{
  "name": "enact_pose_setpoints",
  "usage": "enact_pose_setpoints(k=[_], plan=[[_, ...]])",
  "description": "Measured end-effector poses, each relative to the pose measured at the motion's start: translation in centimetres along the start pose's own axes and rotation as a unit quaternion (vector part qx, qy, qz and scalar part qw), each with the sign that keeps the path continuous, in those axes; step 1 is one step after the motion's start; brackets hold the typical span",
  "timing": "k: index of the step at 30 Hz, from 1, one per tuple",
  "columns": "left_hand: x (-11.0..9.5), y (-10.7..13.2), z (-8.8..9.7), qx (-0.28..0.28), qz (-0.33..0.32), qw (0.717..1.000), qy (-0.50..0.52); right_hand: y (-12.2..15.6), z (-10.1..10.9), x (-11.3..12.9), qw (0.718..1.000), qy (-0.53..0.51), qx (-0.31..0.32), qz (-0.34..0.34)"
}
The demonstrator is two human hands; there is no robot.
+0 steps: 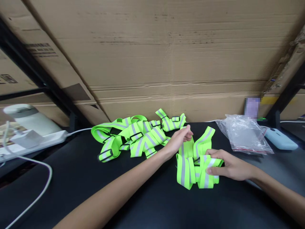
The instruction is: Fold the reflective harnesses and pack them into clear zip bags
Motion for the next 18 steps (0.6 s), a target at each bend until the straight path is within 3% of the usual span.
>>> enact_pose_setpoints(k=[2, 4, 6, 9, 13, 18], plan=[[-1.4, 1.6, 1.2, -0.041, -0.07, 0.997, 0.014, -0.2, -0.1, 0.4, 1.0, 0.011, 0.001, 0.005], [-2.9, 4.0, 2.5, -0.095, -0.186, 0.975, -0.073, -0.5, 0.0, 0.5, 1.0, 0.02, 0.0, 0.003], [-3.8, 6.8, 2.7, -0.094, -0.299, 0.932, -0.181, -0.6, -0.1, 0.5, 1.0, 0.028, 0.005, 0.002], [-3.6, 10.1, 2.3, -0.051, -0.434, 0.85, -0.294, -0.8, -0.2, 0.5, 0.998, 0.062, 0.017, 0.009], [-2.8, 10.9, 2.3, -0.039, -0.471, 0.802, -0.365, -1.0, -0.2, 0.4, 0.99, 0.138, 0.011, 0.012], [-2.8, 10.2, 2.1, -0.045, -0.47, 0.802, -0.366, -0.8, 0.6, 0.4, 0.977, 0.198, -0.079, 0.022]])
Point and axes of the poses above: each hand's wrist, its own y-axis away from the middle knuckle, its own z-axis out of the back of the hand, x = y × z, the point moved 6 cm from there along -y, towards the middle knuckle, and after that the axes turned 13 degrees about -y, right-handed, at the moved point
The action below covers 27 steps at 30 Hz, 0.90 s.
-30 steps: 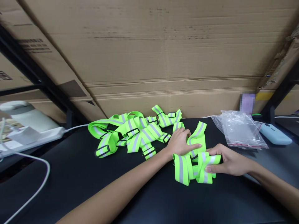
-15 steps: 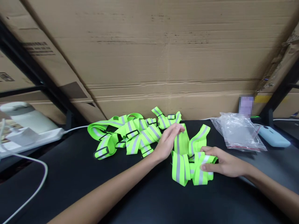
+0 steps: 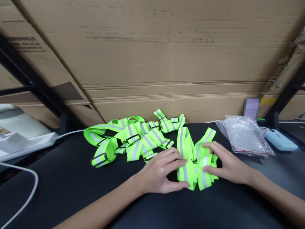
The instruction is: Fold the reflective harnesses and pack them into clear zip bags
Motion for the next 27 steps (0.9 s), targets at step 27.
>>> enact_pose_setpoints(k=[27], plan=[[1.6, 0.3, -2.1, 0.047, 0.223, 0.971, 0.066, 0.4, 0.7, 0.6, 0.994, -0.025, -0.071, 0.085]])
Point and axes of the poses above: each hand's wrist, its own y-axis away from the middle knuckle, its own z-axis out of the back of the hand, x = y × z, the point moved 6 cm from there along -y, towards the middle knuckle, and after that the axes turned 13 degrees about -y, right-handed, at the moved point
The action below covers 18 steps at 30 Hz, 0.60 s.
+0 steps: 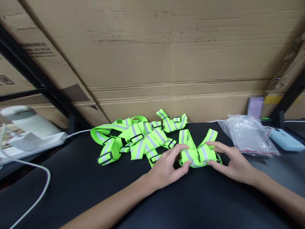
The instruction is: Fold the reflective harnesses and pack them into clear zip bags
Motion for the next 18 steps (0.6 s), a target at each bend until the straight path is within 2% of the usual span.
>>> enact_pose_setpoints(k=[2, 6, 14, 18], plan=[[0.3, 0.0, -0.4, 0.019, 0.051, 0.998, 0.037, 0.0, -0.1, -0.5, 0.999, -0.014, -0.009, -0.049], [0.7, -0.1, -0.8, 0.032, 0.093, 0.994, 0.037, -0.1, -0.3, -0.5, 0.996, 0.002, -0.002, -0.089], [0.4, -0.5, -1.3, 0.004, 0.073, 0.996, -0.052, -0.4, -0.6, -0.6, 0.997, 0.039, 0.007, -0.063], [0.0, -0.5, -1.3, -0.012, 0.064, 0.992, -0.103, -0.2, -0.4, -1.1, 0.993, 0.085, -0.039, -0.075]])
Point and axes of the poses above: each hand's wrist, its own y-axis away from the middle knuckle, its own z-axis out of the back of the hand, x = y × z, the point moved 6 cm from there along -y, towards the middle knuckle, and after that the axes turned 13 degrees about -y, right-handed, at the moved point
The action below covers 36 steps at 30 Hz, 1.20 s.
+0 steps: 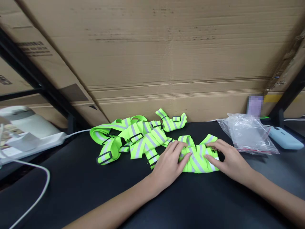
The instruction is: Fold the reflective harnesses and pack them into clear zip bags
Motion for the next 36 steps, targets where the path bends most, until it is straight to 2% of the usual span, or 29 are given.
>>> enact_pose_setpoints(k=[2, 4, 9, 16, 19, 24, 27, 30, 36], plan=[[-0.3, 0.0, 0.0, -0.004, -0.022, 1.0, -0.018, 0.1, 0.4, 0.0, 0.998, 0.052, -0.046, 0.005], [-0.5, 0.0, 0.0, -0.002, -0.039, 0.999, -0.021, 0.2, 0.5, 0.3, 0.994, 0.089, -0.057, 0.036], [-0.9, 0.2, 0.0, 0.026, -0.056, 0.998, -0.005, 0.6, 0.0, 1.2, 0.991, 0.046, 0.014, 0.128], [-0.6, 0.4, 0.1, 0.061, -0.035, 0.997, 0.044, 1.0, 0.2, 1.8, 0.982, 0.053, 0.112, 0.141], [-0.3, 0.5, 0.1, 0.069, -0.04, 0.996, 0.046, 0.7, 0.6, 1.9, 0.982, 0.051, 0.121, 0.137], [-0.5, 0.9, 0.2, 0.108, -0.105, 0.987, 0.051, 0.5, 1.1, 1.9, 0.977, 0.038, 0.117, 0.172], [-0.3, 0.9, 0.2, 0.121, -0.13, 0.983, 0.042, 0.4, 1.1, 1.0, 0.984, 0.009, 0.117, 0.137], [-0.1, 0.6, 0.4, 0.1, -0.129, 0.985, 0.057, 0.1, 1.3, -0.1, 0.99, -0.042, 0.109, 0.074], [0.1, -0.3, 0.9, 0.064, -0.052, 0.99, 0.115, -0.3, 1.5, -0.1, 0.988, -0.09, 0.12, 0.038]])
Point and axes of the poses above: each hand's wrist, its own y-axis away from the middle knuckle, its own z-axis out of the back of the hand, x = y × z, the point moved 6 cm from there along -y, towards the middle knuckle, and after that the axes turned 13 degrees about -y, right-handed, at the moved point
